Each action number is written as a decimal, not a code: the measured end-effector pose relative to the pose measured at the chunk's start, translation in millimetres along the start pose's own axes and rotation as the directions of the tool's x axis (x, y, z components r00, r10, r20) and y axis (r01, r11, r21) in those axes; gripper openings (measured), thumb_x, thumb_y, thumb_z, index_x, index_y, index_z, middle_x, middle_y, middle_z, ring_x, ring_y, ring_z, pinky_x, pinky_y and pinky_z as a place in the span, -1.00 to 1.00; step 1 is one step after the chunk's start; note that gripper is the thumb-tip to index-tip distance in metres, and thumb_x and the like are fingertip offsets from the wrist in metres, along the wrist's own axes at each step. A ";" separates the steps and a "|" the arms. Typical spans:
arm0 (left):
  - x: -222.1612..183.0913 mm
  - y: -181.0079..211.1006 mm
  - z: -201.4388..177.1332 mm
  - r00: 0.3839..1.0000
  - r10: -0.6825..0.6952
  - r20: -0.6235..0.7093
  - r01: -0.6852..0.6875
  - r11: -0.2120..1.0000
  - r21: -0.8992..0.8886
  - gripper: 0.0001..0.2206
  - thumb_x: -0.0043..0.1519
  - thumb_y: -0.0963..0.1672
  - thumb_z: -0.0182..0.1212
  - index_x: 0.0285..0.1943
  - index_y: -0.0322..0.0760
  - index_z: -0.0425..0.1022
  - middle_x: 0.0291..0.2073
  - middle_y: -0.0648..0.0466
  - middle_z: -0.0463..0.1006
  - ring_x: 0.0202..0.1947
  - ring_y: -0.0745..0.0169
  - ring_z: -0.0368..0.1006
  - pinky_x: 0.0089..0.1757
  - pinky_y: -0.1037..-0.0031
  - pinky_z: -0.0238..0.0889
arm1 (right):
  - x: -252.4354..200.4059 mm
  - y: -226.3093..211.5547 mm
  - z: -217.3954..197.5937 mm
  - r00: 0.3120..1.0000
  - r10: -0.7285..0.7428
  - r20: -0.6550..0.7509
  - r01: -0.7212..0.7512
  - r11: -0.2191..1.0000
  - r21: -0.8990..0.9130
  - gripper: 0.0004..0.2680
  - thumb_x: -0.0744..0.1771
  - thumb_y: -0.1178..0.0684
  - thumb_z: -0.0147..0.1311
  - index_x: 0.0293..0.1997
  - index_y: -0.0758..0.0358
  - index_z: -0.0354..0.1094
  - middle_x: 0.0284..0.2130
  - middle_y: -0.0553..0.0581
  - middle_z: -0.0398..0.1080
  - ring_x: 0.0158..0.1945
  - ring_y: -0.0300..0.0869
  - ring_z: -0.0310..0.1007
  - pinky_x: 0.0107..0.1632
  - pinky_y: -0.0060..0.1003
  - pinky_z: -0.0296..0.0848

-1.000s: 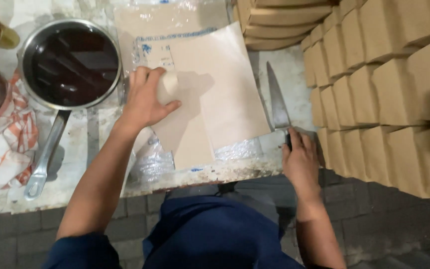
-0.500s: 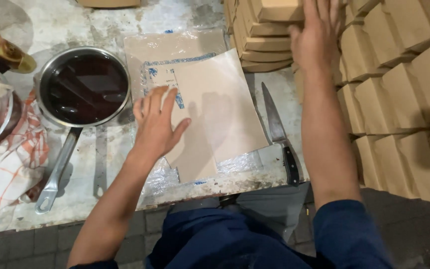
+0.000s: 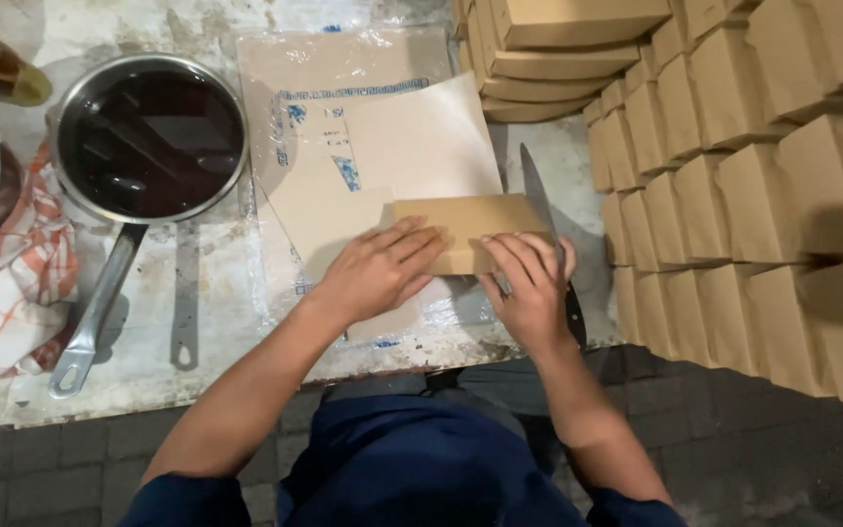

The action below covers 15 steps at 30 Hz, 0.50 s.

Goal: Folding flat cardboard boxes into shape and inserting paper liners into them.

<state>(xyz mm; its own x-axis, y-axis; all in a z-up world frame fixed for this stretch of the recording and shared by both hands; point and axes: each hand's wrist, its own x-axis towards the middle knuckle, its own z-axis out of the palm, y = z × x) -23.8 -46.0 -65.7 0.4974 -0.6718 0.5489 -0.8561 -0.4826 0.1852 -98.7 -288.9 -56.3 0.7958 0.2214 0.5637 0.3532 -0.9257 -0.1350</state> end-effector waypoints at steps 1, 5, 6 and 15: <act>-1.3 6.7 -4.1 1.000 0.000 0.007 0.000 1.000 -0.003 -0.61 0.17 0.00 0.26 0.19 -0.05 0.48 0.02 0.11 0.58 0.10 0.07 0.46 -0.10 0.26 0.41 | -9.3 3.2 2.9 1.000 0.006 0.003 -0.006 1.000 0.003 -0.54 0.15 0.08 0.38 0.17 -0.01 0.40 0.03 -0.08 0.41 0.12 -0.11 0.28 0.29 0.18 -0.09; -6.4 21.2 -12.4 0.991 -0.047 -0.124 0.030 0.990 -0.138 -0.71 0.13 -0.09 0.35 0.04 -0.14 0.59 -0.02 0.08 0.62 0.09 0.02 0.48 -0.09 0.39 0.46 | -28.7 6.8 9.3 0.931 0.365 0.023 -0.350 0.870 0.346 -0.23 0.08 0.09 0.50 0.37 0.36 -0.01 0.24 0.39 0.06 0.32 0.25 0.07 0.34 0.17 -0.02; -4.6 20.8 -11.0 0.985 -0.064 -0.158 0.034 0.983 -0.183 -0.71 0.11 -0.10 0.39 0.01 -0.15 0.61 -0.04 0.07 0.63 0.07 0.03 0.50 -0.05 0.40 0.44 | -27.6 8.1 9.0 0.876 0.480 0.049 -0.434 0.740 0.514 -0.18 0.12 0.15 0.47 0.44 0.40 -0.18 0.27 0.45 -0.01 0.35 0.30 0.03 0.38 0.12 0.00; 36.2 14.4 -59.3 0.940 -0.319 -0.124 0.178 0.763 -0.621 -0.74 0.04 -0.17 0.42 -0.12 -0.41 0.61 -0.32 -0.17 0.65 -0.37 -0.12 0.61 -0.37 0.24 0.53 | -43.1 8.1 25.7 0.806 0.574 0.147 -0.396 0.337 0.854 -0.11 0.17 0.42 0.28 0.49 0.09 -0.54 0.31 0.35 -0.02 0.34 0.11 0.14 0.20 -0.04 0.42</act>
<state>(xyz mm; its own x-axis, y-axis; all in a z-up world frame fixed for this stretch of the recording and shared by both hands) -26.5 -43.9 5.2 0.7233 -0.4077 0.5574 -0.6523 -0.1385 0.7452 -117.4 -298.0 -102.6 0.9161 -0.3075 0.2572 0.2245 -0.1381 -0.9646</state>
